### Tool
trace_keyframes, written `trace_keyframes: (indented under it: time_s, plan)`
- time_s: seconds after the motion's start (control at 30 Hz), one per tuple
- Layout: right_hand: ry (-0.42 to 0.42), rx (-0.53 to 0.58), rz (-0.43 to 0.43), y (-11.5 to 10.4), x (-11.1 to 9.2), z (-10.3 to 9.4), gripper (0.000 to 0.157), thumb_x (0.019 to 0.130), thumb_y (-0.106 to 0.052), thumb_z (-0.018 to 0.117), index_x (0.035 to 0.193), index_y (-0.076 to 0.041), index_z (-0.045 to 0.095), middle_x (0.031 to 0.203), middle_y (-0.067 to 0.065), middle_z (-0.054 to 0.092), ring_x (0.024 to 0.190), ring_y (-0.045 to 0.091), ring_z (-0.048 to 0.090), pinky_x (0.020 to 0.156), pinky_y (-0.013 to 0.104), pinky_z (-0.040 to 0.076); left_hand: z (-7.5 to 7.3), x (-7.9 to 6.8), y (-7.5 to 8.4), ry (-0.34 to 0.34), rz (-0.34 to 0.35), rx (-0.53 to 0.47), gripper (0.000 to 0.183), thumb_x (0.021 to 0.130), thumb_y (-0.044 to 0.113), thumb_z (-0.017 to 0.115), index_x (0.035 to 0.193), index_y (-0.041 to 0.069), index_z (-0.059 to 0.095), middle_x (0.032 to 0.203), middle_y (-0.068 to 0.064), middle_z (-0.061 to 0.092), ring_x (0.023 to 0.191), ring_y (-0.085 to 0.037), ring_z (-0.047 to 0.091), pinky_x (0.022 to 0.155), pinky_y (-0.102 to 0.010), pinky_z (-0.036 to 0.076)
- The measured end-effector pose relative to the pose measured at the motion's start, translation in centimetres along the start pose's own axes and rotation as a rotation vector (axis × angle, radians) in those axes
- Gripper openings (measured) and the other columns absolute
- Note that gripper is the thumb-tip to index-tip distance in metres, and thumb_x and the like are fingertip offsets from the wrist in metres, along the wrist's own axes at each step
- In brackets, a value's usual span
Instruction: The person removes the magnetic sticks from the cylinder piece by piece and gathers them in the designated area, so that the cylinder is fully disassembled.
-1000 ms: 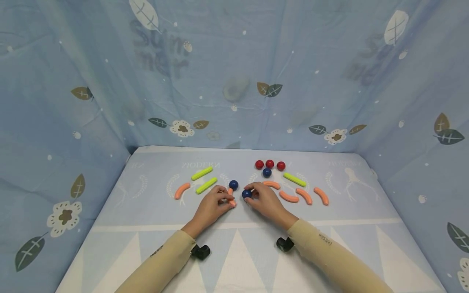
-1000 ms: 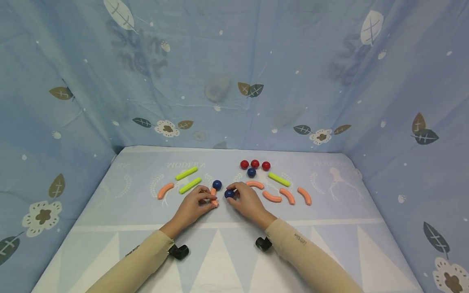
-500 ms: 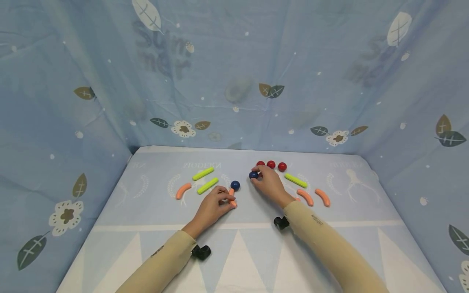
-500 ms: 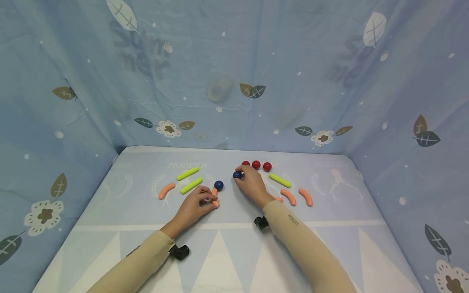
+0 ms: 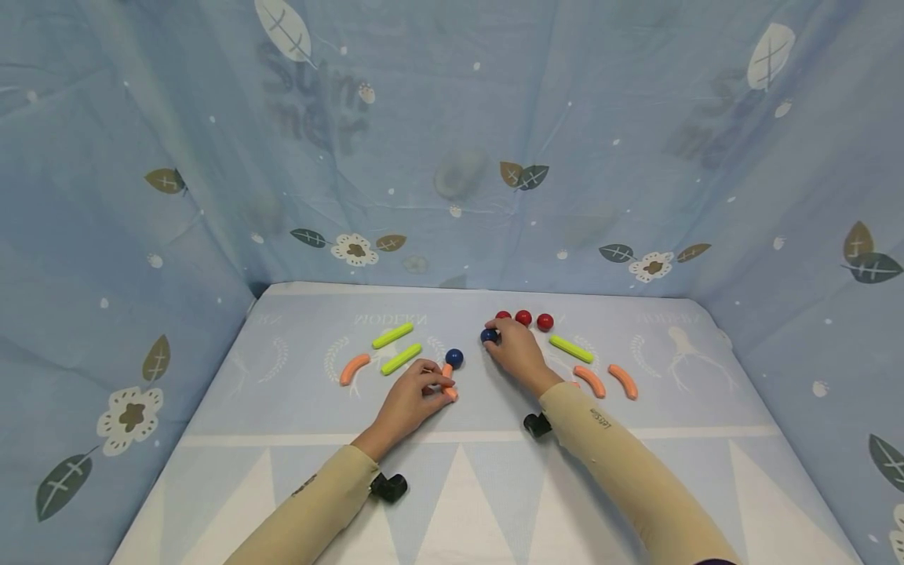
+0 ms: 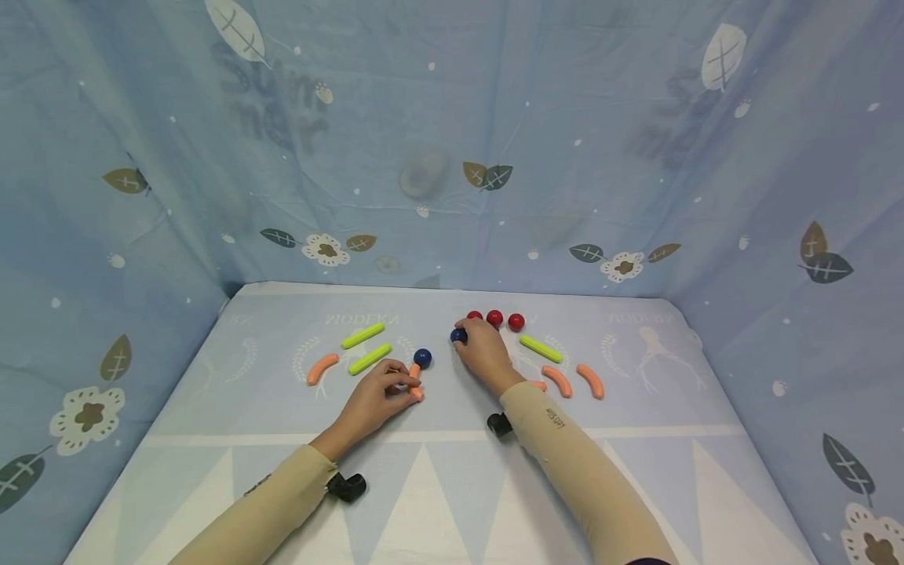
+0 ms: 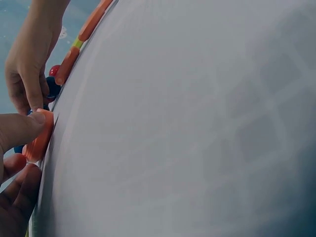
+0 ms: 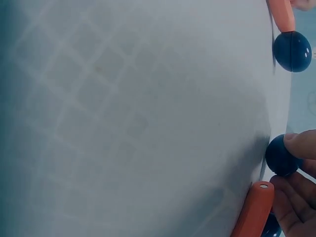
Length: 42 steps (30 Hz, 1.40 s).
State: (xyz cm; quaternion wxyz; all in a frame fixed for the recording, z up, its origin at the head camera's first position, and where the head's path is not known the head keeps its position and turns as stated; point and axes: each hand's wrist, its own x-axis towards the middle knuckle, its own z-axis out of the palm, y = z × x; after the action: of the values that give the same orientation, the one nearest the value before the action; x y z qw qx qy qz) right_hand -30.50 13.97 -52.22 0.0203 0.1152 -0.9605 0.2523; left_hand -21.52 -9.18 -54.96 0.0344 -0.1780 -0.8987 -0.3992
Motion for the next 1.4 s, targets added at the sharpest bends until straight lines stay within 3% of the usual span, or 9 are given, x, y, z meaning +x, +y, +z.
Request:
trace_keyframes:
  time_s: [0.73,0.9,1.03,1.2,1.4]
  plan:
    - [0.030,0.016,-0.020,0.1,-0.9,0.1,0.040,0.093,-0.021,0.076,0.131,-0.012,0.066,0.137,0.011,0.060,0.129,0.029,0.055,0.109,0.047,0.045,0.1,-0.2,-0.2,0.005,0.009,0.007,0.023,0.086,0.022,0.084,0.108,0.016,0.080,0.113,0.002,0.057,0.092,-0.013,0.061,0.082,-0.032,0.057]
    - [0.059,0.041,-0.065,-0.2,-1.3,0.1,0.038,0.093,-0.017,0.075,0.129,-0.011,0.068,0.133,0.010,0.061,0.127,0.029,0.056,0.110,0.047,0.044,0.2,-0.2,-0.3,0.007,0.008,0.009,0.023,0.086,0.022,0.084,0.107,0.017,0.080,0.112,0.003,0.057,0.092,-0.014,0.061,0.082,-0.031,0.057]
    - [0.087,0.064,-0.160,-0.6,-1.7,0.3,0.036,0.091,-0.015,0.076,0.127,-0.010,0.069,0.125,0.008,0.064,0.117,0.025,0.060,0.105,0.044,0.048,0.2,-0.1,-0.3,0.013,0.013,0.004,0.023,0.086,0.021,0.084,0.107,0.016,0.080,0.112,0.002,0.057,0.093,-0.013,0.061,0.082,-0.031,0.057]
    - [0.035,0.106,-0.250,-1.4,-2.1,0.5,0.035,0.093,-0.013,0.074,0.127,-0.012,0.069,0.120,0.006,0.066,0.102,0.019,0.062,0.088,0.038,0.054,0.3,-0.1,-0.5,0.019,0.028,-0.012,0.022,0.086,0.020,0.084,0.107,0.015,0.080,0.111,0.001,0.056,0.096,-0.015,0.062,0.083,-0.032,0.057]
    - [-0.064,0.136,-0.278,-2.1,-2.4,1.2,0.040,0.094,-0.014,0.072,0.134,-0.016,0.065,0.129,0.003,0.065,0.105,0.019,0.065,0.088,0.037,0.055,0.3,-0.2,-0.5,0.023,0.030,-0.027,0.025,0.086,0.020,0.084,0.110,0.014,0.079,0.112,0.000,0.057,0.096,-0.016,0.063,0.083,-0.033,0.057]
